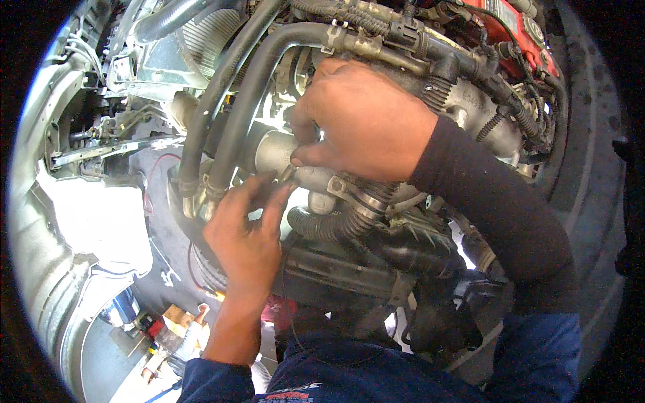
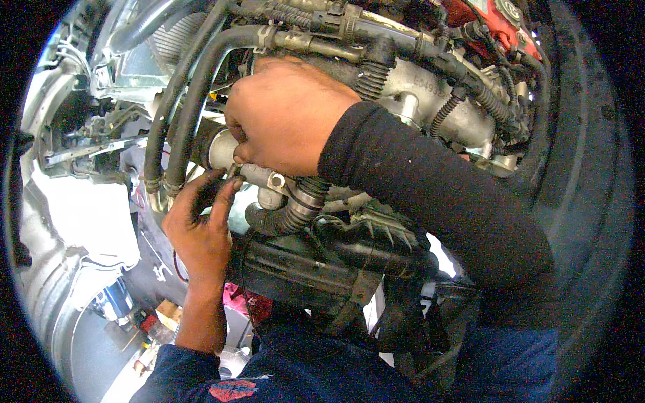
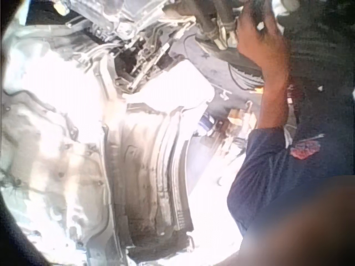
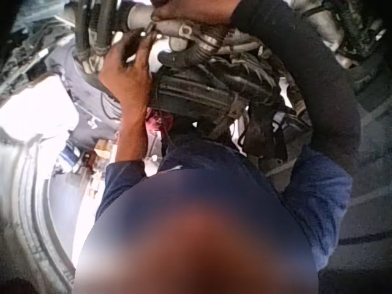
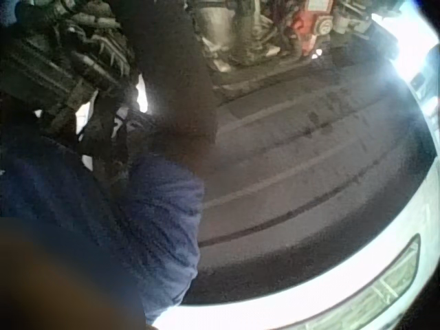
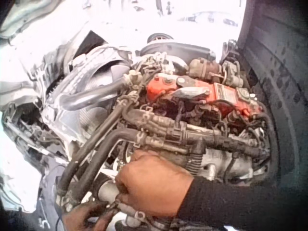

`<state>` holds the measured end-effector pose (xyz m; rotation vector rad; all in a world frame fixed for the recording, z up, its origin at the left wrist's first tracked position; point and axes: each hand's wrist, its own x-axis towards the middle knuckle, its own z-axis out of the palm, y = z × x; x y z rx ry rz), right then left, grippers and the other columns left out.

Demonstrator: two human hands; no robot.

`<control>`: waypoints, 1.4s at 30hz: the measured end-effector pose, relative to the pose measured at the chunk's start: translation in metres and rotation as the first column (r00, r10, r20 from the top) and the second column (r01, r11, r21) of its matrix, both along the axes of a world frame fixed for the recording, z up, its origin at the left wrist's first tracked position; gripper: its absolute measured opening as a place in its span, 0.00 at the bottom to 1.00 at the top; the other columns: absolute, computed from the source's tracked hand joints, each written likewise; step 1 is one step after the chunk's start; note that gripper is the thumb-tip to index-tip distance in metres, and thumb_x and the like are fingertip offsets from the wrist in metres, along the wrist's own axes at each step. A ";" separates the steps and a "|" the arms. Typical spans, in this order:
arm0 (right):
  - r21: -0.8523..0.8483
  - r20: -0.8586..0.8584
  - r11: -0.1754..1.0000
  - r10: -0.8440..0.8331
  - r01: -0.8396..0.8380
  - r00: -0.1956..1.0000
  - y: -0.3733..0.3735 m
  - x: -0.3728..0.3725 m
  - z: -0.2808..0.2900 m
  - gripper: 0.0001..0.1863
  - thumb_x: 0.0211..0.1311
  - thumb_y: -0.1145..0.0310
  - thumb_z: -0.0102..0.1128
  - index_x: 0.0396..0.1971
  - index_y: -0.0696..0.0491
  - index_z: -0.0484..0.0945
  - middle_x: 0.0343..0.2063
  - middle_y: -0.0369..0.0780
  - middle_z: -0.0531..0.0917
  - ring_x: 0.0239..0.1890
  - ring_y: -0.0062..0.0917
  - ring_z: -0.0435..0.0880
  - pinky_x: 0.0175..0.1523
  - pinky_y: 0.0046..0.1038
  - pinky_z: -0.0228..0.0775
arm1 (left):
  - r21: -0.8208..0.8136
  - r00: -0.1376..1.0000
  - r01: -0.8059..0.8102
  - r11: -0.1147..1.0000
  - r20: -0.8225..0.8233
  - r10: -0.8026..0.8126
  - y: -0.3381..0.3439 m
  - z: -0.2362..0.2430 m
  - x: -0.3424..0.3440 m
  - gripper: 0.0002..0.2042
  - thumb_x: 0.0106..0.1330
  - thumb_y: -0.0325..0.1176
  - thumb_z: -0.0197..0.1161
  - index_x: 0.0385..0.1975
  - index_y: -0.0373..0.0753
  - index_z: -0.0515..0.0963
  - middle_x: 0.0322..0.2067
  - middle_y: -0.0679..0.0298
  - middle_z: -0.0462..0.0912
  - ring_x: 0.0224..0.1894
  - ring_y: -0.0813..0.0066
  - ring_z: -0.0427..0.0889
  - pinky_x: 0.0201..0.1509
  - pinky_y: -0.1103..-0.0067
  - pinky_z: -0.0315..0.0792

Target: The person works under the hood of a white van, using a flashlight to illuminate the engine bay. They manipulate hoses and engine components, then remove a small cylindrical part and inspect it closely before placing it on the floor.

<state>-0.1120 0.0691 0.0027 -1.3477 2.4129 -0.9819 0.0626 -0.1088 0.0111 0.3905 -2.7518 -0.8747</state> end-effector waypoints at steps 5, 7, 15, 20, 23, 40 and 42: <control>-0.019 0.020 1.000 -0.025 0.025 0.999 -0.003 0.000 0.001 0.12 0.55 0.61 0.75 0.33 0.54 0.93 0.31 0.55 0.90 0.42 0.51 0.92 0.52 0.49 0.86 | -0.110 0.995 0.067 0.992 0.086 -0.058 0.006 0.013 -0.003 0.09 0.69 0.29 0.78 0.45 0.33 0.89 0.37 0.52 0.92 0.36 0.59 0.93 0.44 0.69 0.84; -0.010 0.031 1.000 -0.022 0.022 0.999 -0.002 0.000 0.001 0.12 0.55 0.62 0.75 0.33 0.54 0.93 0.32 0.55 0.90 0.42 0.52 0.92 0.53 0.49 0.86 | -0.148 0.992 0.116 0.982 0.074 -0.105 0.006 0.015 -0.003 0.08 0.70 0.28 0.76 0.46 0.34 0.89 0.37 0.52 0.91 0.36 0.55 0.92 0.42 0.67 0.83; 0.032 0.018 0.999 -0.031 0.030 0.999 0.000 0.001 0.004 0.13 0.57 0.59 0.78 0.30 0.55 0.91 0.32 0.47 0.91 0.47 0.45 0.89 0.56 0.46 0.82 | -0.234 0.956 0.280 0.931 0.153 -0.249 -0.003 0.024 -0.005 0.10 0.72 0.24 0.69 0.50 0.34 0.84 0.38 0.48 0.89 0.39 0.44 0.90 0.43 0.59 0.82; 0.043 0.033 0.999 -0.017 0.015 0.999 0.000 -0.001 0.006 0.12 0.56 0.60 0.78 0.31 0.54 0.91 0.32 0.47 0.91 0.47 0.45 0.89 0.56 0.47 0.82 | -0.276 0.895 0.414 0.868 0.300 -0.331 -0.011 0.039 -0.014 0.10 0.71 0.22 0.68 0.50 0.32 0.84 0.40 0.46 0.89 0.40 0.42 0.90 0.45 0.58 0.82; 0.044 0.040 0.999 -0.009 0.007 0.999 -0.003 -0.003 0.003 0.12 0.56 0.60 0.78 0.30 0.55 0.91 0.31 0.47 0.91 0.47 0.45 0.89 0.56 0.46 0.82 | -0.282 0.864 0.468 0.837 0.347 -0.366 -0.012 0.046 -0.020 0.10 0.70 0.20 0.69 0.49 0.31 0.84 0.39 0.45 0.89 0.41 0.41 0.90 0.45 0.58 0.82; -0.042 -0.014 0.998 0.045 -0.046 0.999 -0.002 -0.007 -0.005 0.14 0.55 0.60 0.79 0.32 0.56 0.92 0.31 0.49 0.90 0.47 0.45 0.88 0.56 0.46 0.81 | -0.196 0.874 0.387 0.901 0.388 -0.291 -0.006 0.052 -0.028 0.08 0.73 0.27 0.71 0.46 0.30 0.84 0.37 0.43 0.90 0.38 0.41 0.90 0.44 0.61 0.82; -0.042 -0.006 0.998 0.049 -0.049 0.999 -0.002 -0.007 -0.004 0.13 0.55 0.61 0.78 0.31 0.56 0.92 0.31 0.49 0.90 0.47 0.45 0.88 0.56 0.45 0.81 | -0.188 0.873 0.384 0.904 0.393 -0.289 -0.005 0.053 -0.029 0.08 0.73 0.27 0.71 0.45 0.30 0.84 0.37 0.43 0.90 0.38 0.41 0.90 0.44 0.61 0.82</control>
